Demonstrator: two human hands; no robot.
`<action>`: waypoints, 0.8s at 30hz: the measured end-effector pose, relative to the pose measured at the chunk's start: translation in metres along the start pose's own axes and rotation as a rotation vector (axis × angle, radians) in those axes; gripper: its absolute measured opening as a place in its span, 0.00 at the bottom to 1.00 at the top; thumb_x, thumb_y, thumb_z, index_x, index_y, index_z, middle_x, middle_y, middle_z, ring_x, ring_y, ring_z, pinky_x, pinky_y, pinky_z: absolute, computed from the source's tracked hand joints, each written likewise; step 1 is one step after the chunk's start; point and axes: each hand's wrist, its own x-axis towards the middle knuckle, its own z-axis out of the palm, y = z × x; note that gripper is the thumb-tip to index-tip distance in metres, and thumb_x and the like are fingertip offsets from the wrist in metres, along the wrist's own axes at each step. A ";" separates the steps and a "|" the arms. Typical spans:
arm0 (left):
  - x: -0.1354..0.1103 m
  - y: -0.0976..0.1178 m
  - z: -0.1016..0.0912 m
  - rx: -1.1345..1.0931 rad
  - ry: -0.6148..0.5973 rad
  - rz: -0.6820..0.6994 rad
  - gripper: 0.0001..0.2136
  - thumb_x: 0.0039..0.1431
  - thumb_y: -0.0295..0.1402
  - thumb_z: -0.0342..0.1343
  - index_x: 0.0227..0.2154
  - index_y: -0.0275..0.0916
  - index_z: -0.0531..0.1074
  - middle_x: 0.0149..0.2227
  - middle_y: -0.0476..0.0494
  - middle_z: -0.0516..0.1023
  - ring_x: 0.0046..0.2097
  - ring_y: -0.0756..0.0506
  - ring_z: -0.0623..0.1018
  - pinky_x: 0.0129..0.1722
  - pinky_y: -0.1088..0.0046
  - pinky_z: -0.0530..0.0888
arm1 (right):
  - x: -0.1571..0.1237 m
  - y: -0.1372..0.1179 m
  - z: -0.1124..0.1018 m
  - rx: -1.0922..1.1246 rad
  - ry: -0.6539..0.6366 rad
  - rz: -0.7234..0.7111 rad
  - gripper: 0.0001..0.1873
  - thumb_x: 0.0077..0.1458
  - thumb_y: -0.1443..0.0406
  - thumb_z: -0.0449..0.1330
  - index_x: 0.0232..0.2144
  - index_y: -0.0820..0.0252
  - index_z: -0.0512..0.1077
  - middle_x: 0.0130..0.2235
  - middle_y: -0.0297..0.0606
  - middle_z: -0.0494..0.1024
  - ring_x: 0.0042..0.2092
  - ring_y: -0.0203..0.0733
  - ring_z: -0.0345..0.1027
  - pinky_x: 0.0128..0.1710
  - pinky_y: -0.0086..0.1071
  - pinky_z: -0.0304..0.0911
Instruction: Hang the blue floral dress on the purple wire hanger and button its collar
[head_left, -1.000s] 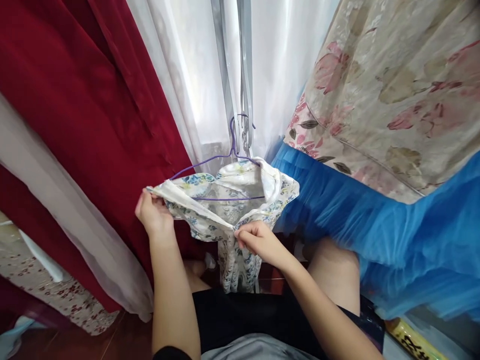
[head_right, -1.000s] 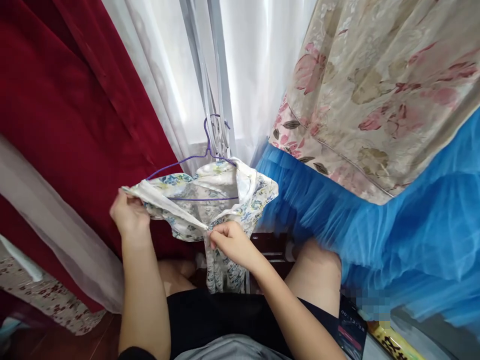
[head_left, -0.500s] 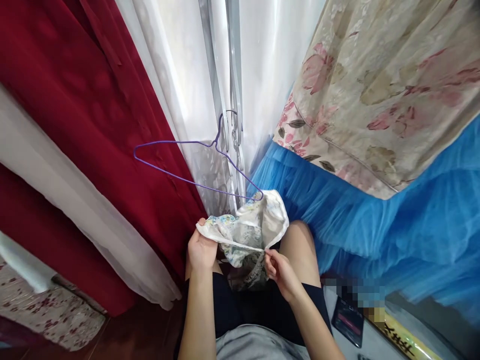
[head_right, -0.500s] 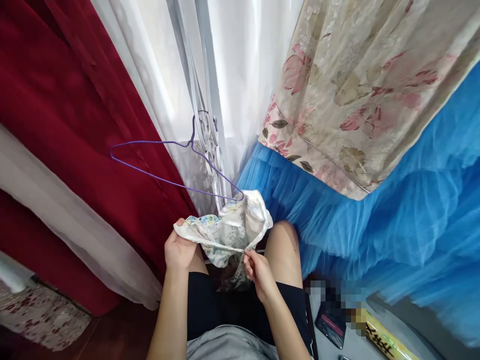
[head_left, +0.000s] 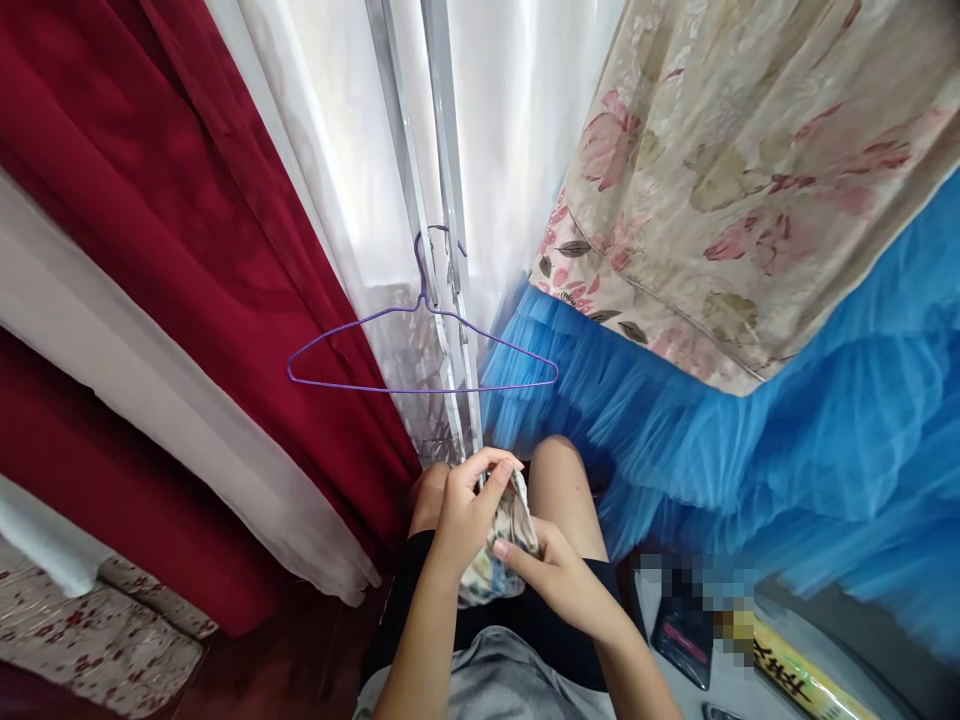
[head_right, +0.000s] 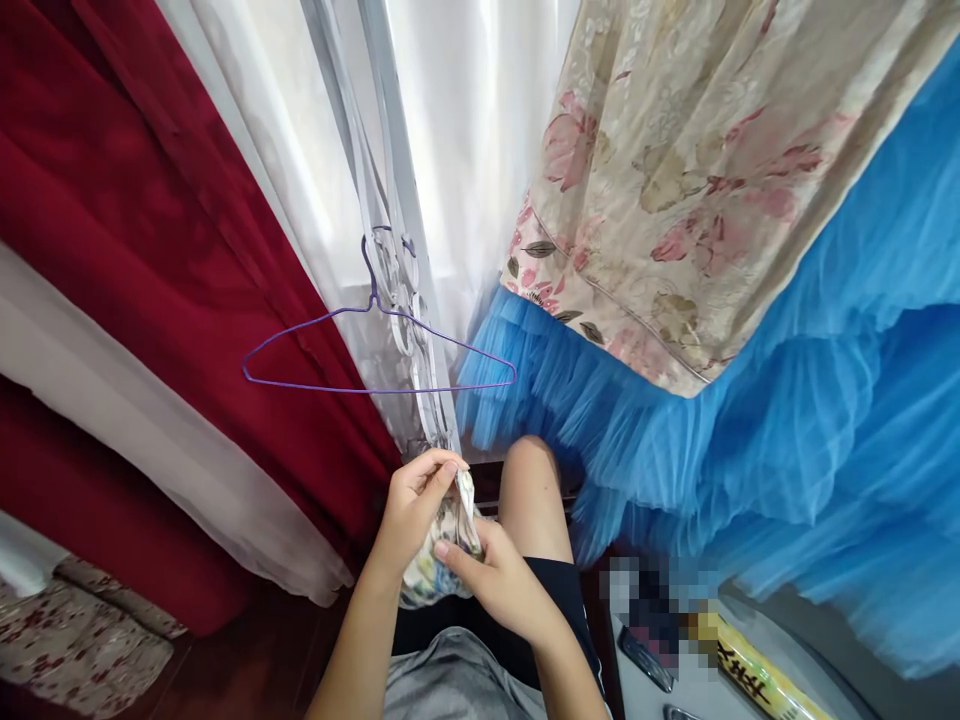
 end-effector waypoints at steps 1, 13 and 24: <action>0.001 -0.003 -0.003 -0.007 -0.045 -0.003 0.16 0.66 0.46 0.56 0.41 0.37 0.77 0.39 0.40 0.79 0.43 0.41 0.77 0.47 0.67 0.73 | -0.003 -0.003 -0.002 -0.035 -0.001 0.016 0.26 0.53 0.44 0.67 0.40 0.59 0.81 0.39 0.44 0.81 0.44 0.54 0.73 0.47 0.44 0.67; -0.035 -0.036 -0.024 0.110 -0.626 -0.198 0.20 0.61 0.50 0.60 0.33 0.34 0.76 0.30 0.48 0.71 0.34 0.47 0.69 0.34 0.74 0.65 | -0.027 -0.024 -0.060 -0.051 0.093 0.005 0.16 0.50 0.56 0.73 0.37 0.59 0.80 0.36 0.41 0.81 0.37 0.47 0.73 0.39 0.37 0.69; -0.038 0.009 -0.009 0.475 -0.383 0.047 0.05 0.61 0.35 0.59 0.33 0.39 0.71 0.28 0.50 0.69 0.31 0.48 0.70 0.33 0.73 0.62 | 0.075 -0.088 -0.150 -0.203 0.375 -0.382 0.23 0.36 0.52 0.77 0.33 0.56 0.78 0.27 0.32 0.80 0.26 0.42 0.71 0.27 0.33 0.68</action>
